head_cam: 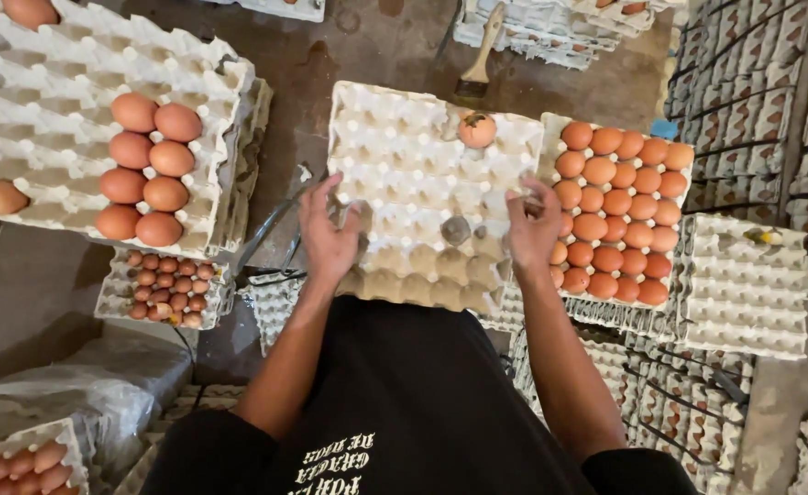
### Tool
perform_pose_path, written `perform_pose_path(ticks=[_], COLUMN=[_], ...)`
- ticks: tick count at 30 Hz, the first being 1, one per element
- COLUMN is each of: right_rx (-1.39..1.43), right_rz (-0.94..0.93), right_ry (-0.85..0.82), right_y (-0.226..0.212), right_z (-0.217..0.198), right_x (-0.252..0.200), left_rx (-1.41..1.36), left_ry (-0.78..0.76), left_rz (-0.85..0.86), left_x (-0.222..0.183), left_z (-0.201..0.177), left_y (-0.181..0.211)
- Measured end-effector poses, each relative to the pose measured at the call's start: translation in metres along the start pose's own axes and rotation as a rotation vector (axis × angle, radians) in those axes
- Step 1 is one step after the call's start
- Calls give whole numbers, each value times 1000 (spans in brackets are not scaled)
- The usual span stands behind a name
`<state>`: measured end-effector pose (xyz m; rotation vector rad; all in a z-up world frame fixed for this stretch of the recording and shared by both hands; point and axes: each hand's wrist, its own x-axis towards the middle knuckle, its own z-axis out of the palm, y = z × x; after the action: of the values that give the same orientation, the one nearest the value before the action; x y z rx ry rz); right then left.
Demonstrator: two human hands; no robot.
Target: A person is manually sorting and cleaning eggs, moving them between cardboard trays and using a small brush to remove debris.
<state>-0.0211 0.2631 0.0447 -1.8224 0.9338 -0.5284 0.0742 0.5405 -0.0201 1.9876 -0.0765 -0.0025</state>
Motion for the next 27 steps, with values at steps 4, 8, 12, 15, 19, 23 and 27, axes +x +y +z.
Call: perform_pose_path(ticks=[4, 8, 12, 15, 19, 23, 27], right_rx=[23, 371, 528, 519, 446, 345, 311], right_rz=[125, 399, 243, 49, -176, -232, -291], right_ry=[78, 75, -78, -199, -167, -279, -311], right_y=[4, -10, -4, -41, -104, -103, -73], right_z=[4, 5, 6, 19, 40, 31, 15], right_x=[-7, -14, -44, -86, -145, -169, -175], left_rx=[-45, -82, -236, -254, -260, -236, -240], left_ry=[-23, -93, -123, -102, -84, -73, 45], left_rz=[39, 29, 16, -10, -62, -318, -419], left_x=[7, 16, 24, 27, 19, -3, -33], left_z=[-11, -26, -36, -53, -72, -87, -87], left_y=[14, 14, -3, -19, -58, -88, -158])
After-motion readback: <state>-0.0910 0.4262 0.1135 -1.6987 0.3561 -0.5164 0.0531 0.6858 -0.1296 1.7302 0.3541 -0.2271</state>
